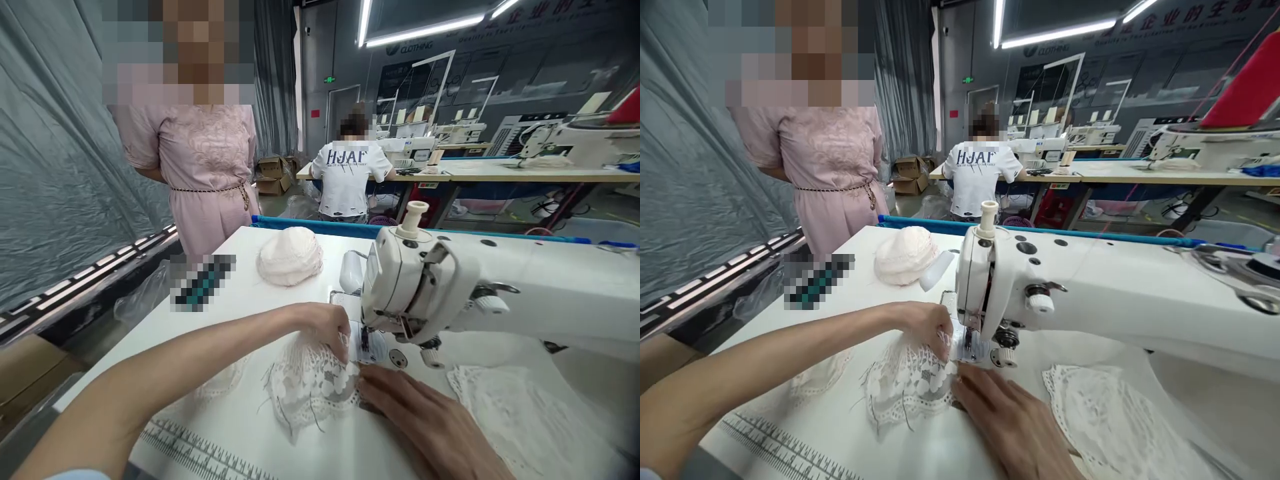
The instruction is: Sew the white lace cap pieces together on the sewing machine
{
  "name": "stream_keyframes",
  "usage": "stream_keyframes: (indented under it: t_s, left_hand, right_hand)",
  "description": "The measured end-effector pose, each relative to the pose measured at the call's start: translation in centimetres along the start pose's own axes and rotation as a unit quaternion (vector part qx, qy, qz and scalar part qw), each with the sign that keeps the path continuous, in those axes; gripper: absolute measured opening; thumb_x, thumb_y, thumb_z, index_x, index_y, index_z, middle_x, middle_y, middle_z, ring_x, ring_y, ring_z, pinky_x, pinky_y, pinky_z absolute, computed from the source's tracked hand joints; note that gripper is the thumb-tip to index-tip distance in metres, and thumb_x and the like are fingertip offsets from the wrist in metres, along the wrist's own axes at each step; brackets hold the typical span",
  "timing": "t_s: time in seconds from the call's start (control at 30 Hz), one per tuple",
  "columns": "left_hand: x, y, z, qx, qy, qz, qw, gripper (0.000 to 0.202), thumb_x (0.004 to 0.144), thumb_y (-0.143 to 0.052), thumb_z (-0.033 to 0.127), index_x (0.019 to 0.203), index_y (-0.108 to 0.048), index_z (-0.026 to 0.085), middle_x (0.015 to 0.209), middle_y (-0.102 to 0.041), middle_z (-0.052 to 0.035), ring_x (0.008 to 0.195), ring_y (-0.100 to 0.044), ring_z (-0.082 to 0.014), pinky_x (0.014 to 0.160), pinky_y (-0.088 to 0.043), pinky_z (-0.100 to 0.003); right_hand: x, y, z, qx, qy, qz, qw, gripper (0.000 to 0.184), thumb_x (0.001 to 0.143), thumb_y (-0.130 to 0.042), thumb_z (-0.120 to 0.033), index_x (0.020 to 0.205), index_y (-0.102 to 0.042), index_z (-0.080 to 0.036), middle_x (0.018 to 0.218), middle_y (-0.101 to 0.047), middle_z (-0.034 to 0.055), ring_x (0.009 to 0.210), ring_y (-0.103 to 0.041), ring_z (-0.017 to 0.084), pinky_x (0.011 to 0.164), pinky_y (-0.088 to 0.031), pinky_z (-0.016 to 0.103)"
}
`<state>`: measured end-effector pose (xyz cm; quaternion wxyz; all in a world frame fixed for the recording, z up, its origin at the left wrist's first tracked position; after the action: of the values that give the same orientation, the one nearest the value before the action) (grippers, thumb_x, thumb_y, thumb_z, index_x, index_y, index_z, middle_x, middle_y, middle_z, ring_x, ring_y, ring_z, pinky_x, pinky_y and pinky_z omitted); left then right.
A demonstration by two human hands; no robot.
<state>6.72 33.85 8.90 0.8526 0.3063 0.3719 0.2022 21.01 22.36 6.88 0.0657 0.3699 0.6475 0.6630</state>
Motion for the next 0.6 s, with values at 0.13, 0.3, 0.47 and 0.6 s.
stream_keyframes:
  t_s: [0.13, 0.3, 0.47, 0.6]
  left_hand:
    - [1.6, 1.4, 0.0, 0.045, 0.021, 0.019, 0.999, 0.035, 0.053, -0.080, 0.030, 0.048, -0.049, 0.015, 0.047, -0.041, 0.0058, 0.052, -0.041, -0.0111, 0.053, -0.030, -0.024]
    - [-0.1, 0.7, 0.2, 0.111, 0.053, 0.213, 0.969, 0.013, 0.079, -0.058, 0.017, 0.067, -0.056, 0.014, 0.071, -0.052, -0.0021, 0.064, -0.047, -0.0152, 0.063, -0.034, -0.029]
    - [-3.4, -5.0, 2.0, 0.221, -0.131, 0.378, 0.889, 0.024, 0.086, -0.036, 0.003, 0.083, -0.056, 0.015, 0.087, -0.058, -0.0050, 0.077, -0.050, -0.0158, 0.070, -0.037, -0.031]
    - [-4.0, -7.6, 2.0, 0.266, -0.149, 0.413, 0.858, 0.015, 0.086, -0.043, 0.006, 0.085, -0.056, 0.014, 0.088, -0.058, -0.0025, 0.077, -0.051, -0.0142, 0.070, -0.038, -0.031]
  right_hand:
    - [0.2, -1.2, 0.1, -0.079, 0.059, 0.047, 0.994, 0.041, 0.091, -0.025, -0.009, 0.113, -0.060, -0.016, 0.110, -0.068, 0.0080, 0.096, -0.063, 0.021, 0.064, -0.052, 0.029]
    - [-0.3, -2.5, 0.8, -0.090, 0.028, 0.050, 0.994, 0.044, 0.092, -0.022, -0.012, 0.117, -0.059, -0.016, 0.113, -0.066, 0.0070, 0.088, -0.063, 0.020, 0.062, -0.051, 0.030]
    - [-1.2, -2.5, 1.3, -0.092, 0.007, 0.058, 0.994, 0.045, 0.094, -0.020, -0.016, 0.118, -0.058, -0.019, 0.116, -0.065, 0.0053, 0.093, -0.062, 0.020, 0.066, -0.049, 0.031]
    - [-2.0, -1.1, 2.2, -0.109, -0.046, 0.025, 0.993, 0.041, 0.094, -0.026, -0.016, 0.120, -0.056, -0.024, 0.117, -0.064, 0.0038, 0.084, -0.065, 0.018, 0.065, -0.050, 0.029]
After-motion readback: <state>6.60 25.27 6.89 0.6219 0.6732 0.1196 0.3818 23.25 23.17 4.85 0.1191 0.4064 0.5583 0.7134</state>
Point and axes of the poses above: each hand's wrist, its own x-axis towards the middle knuckle, its own y-axis out of the back of the hand, z = x × y, the point moved 4 cm from there along x, towards the middle knuckle
